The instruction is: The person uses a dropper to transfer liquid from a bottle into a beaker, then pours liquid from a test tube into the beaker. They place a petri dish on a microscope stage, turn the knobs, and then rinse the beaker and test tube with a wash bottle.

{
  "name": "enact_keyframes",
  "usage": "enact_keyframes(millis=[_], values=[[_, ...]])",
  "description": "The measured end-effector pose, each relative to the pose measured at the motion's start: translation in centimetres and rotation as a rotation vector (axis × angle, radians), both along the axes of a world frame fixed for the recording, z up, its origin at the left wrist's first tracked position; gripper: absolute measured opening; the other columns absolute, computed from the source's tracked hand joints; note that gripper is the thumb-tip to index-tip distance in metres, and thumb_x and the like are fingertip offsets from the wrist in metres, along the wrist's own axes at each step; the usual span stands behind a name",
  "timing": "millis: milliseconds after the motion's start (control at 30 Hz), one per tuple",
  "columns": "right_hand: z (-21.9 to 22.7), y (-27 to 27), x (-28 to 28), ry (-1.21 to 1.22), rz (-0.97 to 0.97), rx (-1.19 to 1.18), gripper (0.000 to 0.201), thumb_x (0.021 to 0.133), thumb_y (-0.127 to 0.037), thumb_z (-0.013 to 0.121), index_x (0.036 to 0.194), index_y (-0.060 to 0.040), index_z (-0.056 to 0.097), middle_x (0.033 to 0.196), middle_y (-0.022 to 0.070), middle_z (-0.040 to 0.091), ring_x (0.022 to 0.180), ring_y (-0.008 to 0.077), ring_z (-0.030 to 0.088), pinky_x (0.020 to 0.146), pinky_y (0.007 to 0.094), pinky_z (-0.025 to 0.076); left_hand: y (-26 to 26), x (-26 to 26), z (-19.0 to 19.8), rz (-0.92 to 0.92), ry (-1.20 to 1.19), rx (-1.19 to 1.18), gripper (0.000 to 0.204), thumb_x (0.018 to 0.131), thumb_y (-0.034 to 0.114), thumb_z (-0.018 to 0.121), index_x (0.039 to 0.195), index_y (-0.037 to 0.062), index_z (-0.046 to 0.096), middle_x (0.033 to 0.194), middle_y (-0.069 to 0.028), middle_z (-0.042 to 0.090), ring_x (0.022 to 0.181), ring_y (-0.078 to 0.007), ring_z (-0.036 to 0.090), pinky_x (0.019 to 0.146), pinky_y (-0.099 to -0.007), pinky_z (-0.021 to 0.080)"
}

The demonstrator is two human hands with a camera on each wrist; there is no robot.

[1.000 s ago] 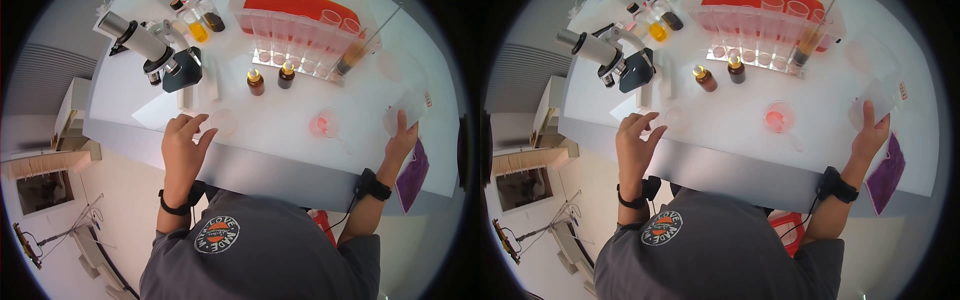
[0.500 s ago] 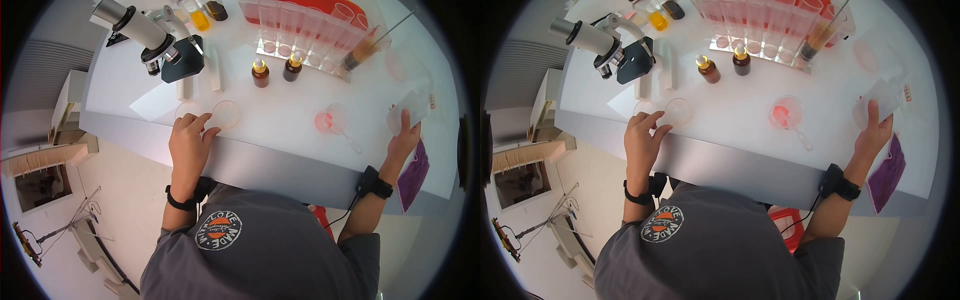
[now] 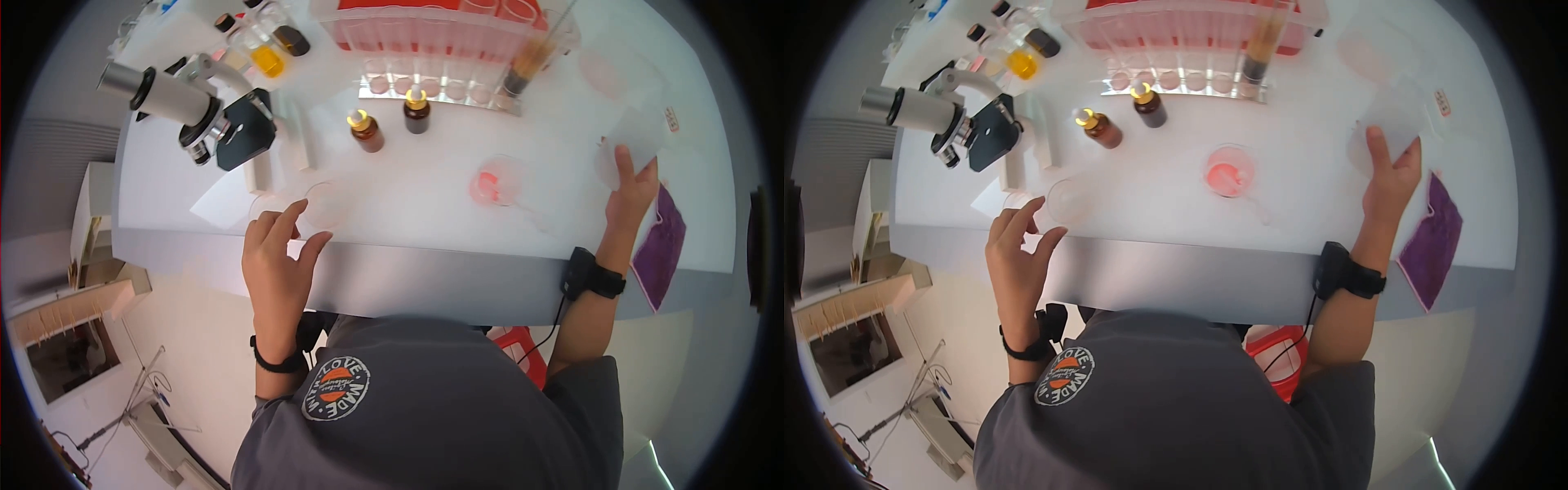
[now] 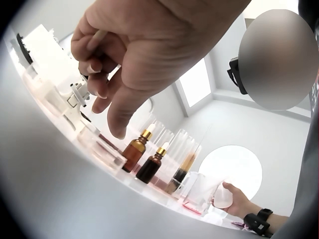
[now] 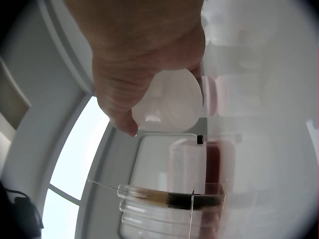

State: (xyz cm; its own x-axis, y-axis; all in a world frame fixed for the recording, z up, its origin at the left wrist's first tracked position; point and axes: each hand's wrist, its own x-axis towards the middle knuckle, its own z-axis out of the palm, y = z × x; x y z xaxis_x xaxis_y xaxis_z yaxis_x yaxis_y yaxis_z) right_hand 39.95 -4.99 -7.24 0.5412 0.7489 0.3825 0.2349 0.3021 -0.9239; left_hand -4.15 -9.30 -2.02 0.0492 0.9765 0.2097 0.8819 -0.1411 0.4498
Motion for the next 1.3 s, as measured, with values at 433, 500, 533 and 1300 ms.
enact_keyframes(millis=[433,500,533,1300], values=[[3.0,-2.4,0.5,-0.108,0.434,-0.23,0.069,0.071,-0.007,0.082,0.133,0.0024,0.052,0.121,0.0078,0.062,0.113,0.0181,0.058,0.1,0.0331,0.044,5.1,11.8,-1.2,-0.56,-0.373,-0.209,0.07,0.064,0.013,0.089,0.126,0.0083,0.058,0.103,-0.0095,0.057,0.093,-0.024,0.057,0.078,-0.034,0.048],[3.6,-2.6,0.1,-0.137,0.463,-0.272,0.072,0.068,-0.009,0.083,0.132,0.0018,0.053,0.119,0.0069,0.063,0.113,0.0177,0.058,0.101,0.0334,0.043,5.5,13.0,-1.7,-0.562,-0.374,-0.236,0.07,0.064,0.014,0.089,0.126,0.007,0.056,0.109,-0.0122,0.056,0.099,-0.0285,0.058,0.083,-0.0376,0.049],[3.7,-2.7,0.1,-0.154,0.48,-0.287,0.072,0.067,-0.009,0.083,0.132,0.0016,0.054,0.119,0.0067,0.063,0.113,0.0176,0.058,0.101,0.0333,0.042,5.7,13.4,-2.0,-0.565,-0.377,-0.233,0.069,0.065,0.014,0.089,0.125,0.0063,0.056,0.111,-0.0134,0.056,0.103,-0.0304,0.058,0.086,-0.0392,0.05],[4.1,-1.3,-3.3,-0.593,0.656,-0.417,0.067,0.057,-0.012,0.084,0.119,-0.0012,0.062,0.111,0.0134,0.068,0.102,0.0292,0.066,0.094,0.036,0.048,7.6,11.7,-3.8,-0.453,-0.39,-0.151,0.06,0.061,0.011,0.089,0.114,0.0031,0.061,0.111,-0.0093,0.06,0.097,-0.027,0.059,0.076,-0.0346,0.05]])
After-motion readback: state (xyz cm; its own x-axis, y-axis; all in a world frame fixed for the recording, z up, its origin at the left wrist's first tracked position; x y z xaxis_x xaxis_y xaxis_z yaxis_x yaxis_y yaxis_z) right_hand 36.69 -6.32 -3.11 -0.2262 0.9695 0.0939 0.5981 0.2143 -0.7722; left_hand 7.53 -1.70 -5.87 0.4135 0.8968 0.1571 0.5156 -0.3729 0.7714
